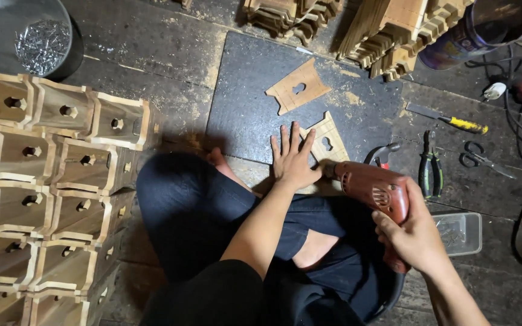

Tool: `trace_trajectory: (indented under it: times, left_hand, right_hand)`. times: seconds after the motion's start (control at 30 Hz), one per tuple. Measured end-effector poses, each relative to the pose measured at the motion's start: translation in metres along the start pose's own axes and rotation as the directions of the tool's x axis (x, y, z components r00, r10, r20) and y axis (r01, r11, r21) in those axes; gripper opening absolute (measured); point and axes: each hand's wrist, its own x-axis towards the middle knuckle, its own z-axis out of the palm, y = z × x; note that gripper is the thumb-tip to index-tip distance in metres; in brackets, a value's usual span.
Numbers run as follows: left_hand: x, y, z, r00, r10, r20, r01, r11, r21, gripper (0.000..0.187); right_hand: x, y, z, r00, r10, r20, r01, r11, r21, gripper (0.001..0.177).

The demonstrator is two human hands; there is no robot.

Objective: Drilling holes into small wooden pieces using a hand-held power drill in a workshop.

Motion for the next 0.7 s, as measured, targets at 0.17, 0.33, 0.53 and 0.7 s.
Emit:
trace_trajectory:
  times: [0.17, 0.33, 0.53, 0.7]
  left_hand:
    - [-0.001, 0.003, -0.007, 0.998, -0.018, 0.065, 0.017, 1.000, 0.024, 0.126]
    - [-0.003, 0.009, -0.017, 0.992, -0.034, 0.126, 0.028, 0.999, 0.045, 0.125]
    - [-0.006, 0.007, -0.025, 0.985, -0.060, 0.162, 0.057, 0.998, 0.023, 0.120]
    - [0.010, -0.010, 0.014, 0.991, -0.003, -0.131, -0.009, 0.996, -0.091, 0.115]
  right_hand:
    - [0.003, -0.024, 0.003, 1.000, -0.006, 0.023, 0.010, 0.983, -0.182, 0.085]
    - [0.011, -0.017, 0.002, 1.000, 0.009, 0.015, -0.006, 0.975, -0.221, 0.084]
    - [0.003, -0.025, 0.000, 1.000, -0.017, -0.002, 0.016, 0.973, -0.229, 0.079]
    - [0.004, -0.032, -0.021, 0.982, -0.181, -0.056, 0.162, 0.955, -0.248, 0.084]
